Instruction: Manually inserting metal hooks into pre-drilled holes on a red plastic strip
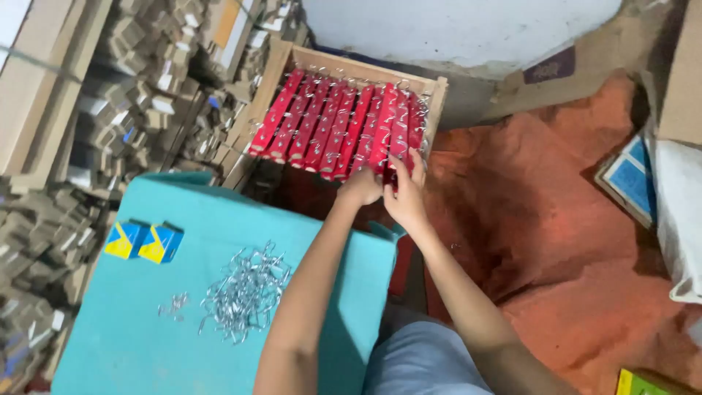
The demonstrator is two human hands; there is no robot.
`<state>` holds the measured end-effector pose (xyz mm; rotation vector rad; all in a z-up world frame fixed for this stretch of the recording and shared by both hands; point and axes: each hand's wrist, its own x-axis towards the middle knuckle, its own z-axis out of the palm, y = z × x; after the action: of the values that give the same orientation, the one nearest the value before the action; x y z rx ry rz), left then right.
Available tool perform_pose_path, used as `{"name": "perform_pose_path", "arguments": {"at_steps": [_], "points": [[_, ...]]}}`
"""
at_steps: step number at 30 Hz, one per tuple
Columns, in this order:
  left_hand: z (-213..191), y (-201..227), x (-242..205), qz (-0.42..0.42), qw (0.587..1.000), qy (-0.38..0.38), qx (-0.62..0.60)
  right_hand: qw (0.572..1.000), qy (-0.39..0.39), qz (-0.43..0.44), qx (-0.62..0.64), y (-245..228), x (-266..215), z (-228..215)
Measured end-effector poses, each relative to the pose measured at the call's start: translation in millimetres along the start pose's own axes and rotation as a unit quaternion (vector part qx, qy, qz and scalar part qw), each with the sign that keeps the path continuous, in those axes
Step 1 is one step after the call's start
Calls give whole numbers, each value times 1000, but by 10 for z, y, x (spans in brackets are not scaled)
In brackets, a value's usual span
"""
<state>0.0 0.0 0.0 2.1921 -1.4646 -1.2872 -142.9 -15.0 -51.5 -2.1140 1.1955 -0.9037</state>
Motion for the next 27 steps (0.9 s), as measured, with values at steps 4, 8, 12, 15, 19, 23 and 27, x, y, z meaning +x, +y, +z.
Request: {"name": "perform_pose_path", "arguments": {"at_steps": [4, 8, 12, 15, 19, 23, 27], "points": [[-29, 48, -672, 65, 997, 27, -28, 996, -40, -43, 67, -704, -188, -460], [-340, 236, -2027, 73, 987, 126, -74, 971, -90, -122, 184, -1537, -376, -702], [-206, 38, -3043, 3, 953, 290, -86, 907, -223, -203, 296, -2209, -687, -663], [68, -99, -3724, -74, 921, 375, -70, 848, -332, -241, 336, -2501, -1009, -506], [448, -153, -4474, -150, 864, 472, -94, 772, -445, -289, 349, -2785, -1486, -240], [1121, -488, -4751, -294, 741, 601, 53, 678, -555, -348, 334, -3052, -1957, -126], [1613, -733, -4752, -452, 641, 614, 91, 591, -622, -412, 306, -3344, -2356, -8]]}}
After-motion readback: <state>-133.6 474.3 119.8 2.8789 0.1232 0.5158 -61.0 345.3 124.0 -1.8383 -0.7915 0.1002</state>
